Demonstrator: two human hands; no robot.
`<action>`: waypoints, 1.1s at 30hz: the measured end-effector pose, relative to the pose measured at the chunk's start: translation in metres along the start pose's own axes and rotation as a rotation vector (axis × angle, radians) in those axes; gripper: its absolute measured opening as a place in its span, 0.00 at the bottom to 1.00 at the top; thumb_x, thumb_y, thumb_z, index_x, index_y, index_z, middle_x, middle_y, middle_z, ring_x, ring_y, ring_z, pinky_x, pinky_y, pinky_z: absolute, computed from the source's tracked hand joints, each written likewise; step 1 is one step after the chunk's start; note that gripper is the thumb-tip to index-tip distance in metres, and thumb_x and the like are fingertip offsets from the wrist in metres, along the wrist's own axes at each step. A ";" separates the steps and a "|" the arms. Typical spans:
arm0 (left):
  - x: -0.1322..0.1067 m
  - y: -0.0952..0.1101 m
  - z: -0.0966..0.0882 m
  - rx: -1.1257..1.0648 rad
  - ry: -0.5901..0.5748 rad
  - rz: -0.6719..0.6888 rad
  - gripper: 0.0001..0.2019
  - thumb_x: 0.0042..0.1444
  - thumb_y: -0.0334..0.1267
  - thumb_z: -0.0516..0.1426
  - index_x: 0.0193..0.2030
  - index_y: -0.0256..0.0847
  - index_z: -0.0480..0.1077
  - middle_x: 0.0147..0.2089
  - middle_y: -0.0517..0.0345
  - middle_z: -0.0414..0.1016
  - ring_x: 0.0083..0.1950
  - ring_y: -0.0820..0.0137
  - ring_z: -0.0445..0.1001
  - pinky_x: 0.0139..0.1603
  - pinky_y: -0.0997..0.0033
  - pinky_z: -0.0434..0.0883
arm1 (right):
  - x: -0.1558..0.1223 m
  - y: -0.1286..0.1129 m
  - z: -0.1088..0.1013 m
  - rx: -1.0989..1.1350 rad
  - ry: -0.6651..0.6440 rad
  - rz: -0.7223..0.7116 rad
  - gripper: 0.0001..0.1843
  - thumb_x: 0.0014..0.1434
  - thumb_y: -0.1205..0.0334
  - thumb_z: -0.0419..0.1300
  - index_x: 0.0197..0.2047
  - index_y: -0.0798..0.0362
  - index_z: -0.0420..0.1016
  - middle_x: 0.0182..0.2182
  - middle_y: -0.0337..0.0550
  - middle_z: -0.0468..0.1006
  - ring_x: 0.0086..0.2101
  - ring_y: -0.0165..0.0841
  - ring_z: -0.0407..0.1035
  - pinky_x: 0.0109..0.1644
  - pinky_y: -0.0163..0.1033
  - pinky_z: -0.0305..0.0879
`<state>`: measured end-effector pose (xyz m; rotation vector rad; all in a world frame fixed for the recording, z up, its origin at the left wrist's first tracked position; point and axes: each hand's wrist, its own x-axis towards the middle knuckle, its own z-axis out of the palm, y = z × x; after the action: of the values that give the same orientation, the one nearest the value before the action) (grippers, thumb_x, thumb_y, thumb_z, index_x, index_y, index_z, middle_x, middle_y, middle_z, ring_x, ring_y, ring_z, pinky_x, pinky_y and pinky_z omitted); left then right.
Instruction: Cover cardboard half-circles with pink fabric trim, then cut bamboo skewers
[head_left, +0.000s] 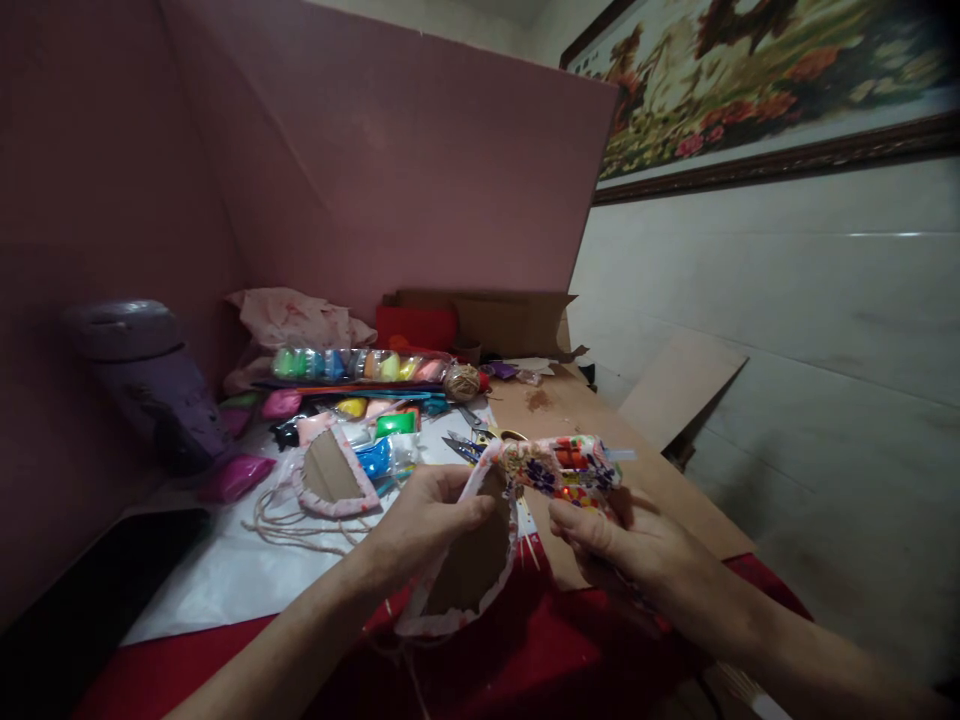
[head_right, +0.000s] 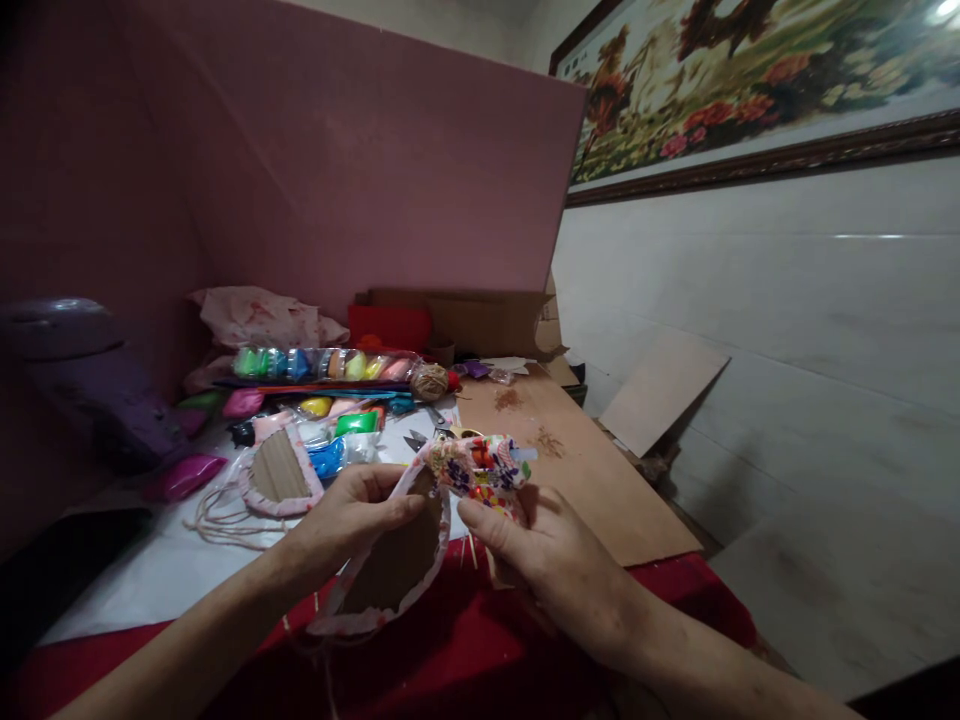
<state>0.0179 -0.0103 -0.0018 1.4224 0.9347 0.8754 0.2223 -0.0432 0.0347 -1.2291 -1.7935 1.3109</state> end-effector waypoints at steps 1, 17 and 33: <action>0.000 0.000 0.000 -0.006 -0.005 0.004 0.10 0.49 0.39 0.56 0.34 0.34 0.73 0.27 0.58 0.71 0.27 0.74 0.66 0.28 0.74 0.59 | 0.000 0.001 0.000 0.009 0.003 0.003 0.23 0.59 0.45 0.52 0.22 0.53 0.56 0.16 0.32 0.55 0.18 0.23 0.48 0.18 0.31 0.45; 0.001 -0.005 -0.004 -0.153 0.010 -0.084 0.11 0.46 0.40 0.60 0.33 0.34 0.73 0.28 0.55 0.74 0.27 0.71 0.70 0.30 0.72 0.62 | 0.002 0.004 -0.005 0.279 -0.033 0.078 0.20 0.56 0.45 0.56 0.26 0.55 0.66 0.17 0.33 0.60 0.16 0.21 0.50 0.16 0.29 0.47; 0.000 0.001 -0.006 -0.228 0.051 -0.064 0.09 0.47 0.40 0.60 0.30 0.34 0.72 0.26 0.55 0.74 0.25 0.72 0.70 0.28 0.72 0.62 | 0.055 0.087 -0.083 -0.925 0.391 -0.125 0.22 0.63 0.54 0.42 0.56 0.54 0.62 0.50 0.55 0.70 0.50 0.45 0.65 0.50 0.46 0.59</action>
<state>0.0120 -0.0078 -0.0005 1.1742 0.8835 0.9429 0.3003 0.0471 -0.0216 -1.6341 -2.1694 0.0780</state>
